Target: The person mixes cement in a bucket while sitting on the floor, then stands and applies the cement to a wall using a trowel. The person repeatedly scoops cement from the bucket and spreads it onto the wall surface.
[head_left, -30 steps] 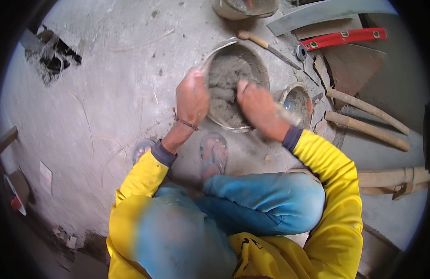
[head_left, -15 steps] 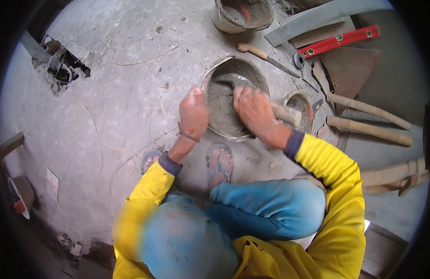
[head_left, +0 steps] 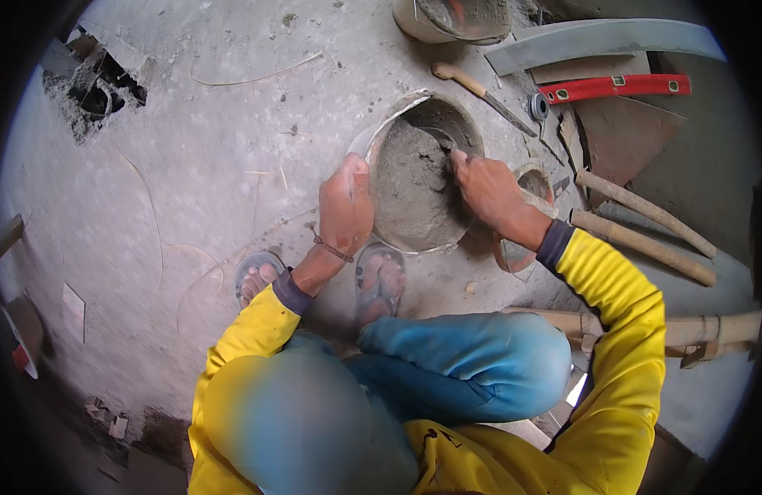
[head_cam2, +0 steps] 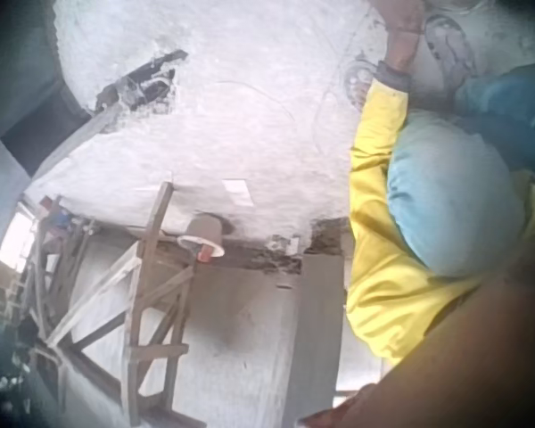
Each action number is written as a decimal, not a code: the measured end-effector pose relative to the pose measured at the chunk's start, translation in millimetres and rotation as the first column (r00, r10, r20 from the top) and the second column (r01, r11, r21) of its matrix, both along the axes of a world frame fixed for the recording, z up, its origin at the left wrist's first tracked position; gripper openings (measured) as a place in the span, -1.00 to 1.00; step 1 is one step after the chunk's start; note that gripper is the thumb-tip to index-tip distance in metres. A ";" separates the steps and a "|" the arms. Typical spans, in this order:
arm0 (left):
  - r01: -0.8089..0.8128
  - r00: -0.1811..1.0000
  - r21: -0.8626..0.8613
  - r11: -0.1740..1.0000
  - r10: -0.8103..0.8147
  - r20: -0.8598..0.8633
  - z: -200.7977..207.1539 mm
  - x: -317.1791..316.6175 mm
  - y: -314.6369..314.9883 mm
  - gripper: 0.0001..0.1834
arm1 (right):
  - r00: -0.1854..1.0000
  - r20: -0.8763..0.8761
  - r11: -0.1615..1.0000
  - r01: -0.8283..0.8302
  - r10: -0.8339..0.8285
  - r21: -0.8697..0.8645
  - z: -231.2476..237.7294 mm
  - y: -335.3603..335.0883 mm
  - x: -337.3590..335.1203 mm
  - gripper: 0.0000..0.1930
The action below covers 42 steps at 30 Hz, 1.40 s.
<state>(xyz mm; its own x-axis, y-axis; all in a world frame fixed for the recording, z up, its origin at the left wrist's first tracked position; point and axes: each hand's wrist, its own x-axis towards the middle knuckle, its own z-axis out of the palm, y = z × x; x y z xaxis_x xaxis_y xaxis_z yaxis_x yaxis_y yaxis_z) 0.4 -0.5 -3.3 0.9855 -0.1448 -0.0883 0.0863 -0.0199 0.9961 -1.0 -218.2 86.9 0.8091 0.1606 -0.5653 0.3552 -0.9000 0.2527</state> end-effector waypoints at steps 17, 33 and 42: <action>0.016 0.999 -0.035 0.999 -0.018 -0.030 6.8 -10.4 -0.4 -0.60 | 0.082 -0.819 0.104 0.994 -0.569 0.027 102.4 2.7 -3.4 -0.83; 0.016 0.997 0.073 0.997 -0.022 0.078 -5.2 43.5 2.8 -0.55 | 0.968 -0.116 0.937 -0.245 0.222 -0.249 103.4 25.2 1.6 -0.80; 0.012 0.997 0.068 0.998 -0.017 0.071 -3.5 34.6 -7.8 -0.59 | 0.970 0.110 0.967 -0.196 0.215 -0.161 26.7 42.6 -17.5 -0.76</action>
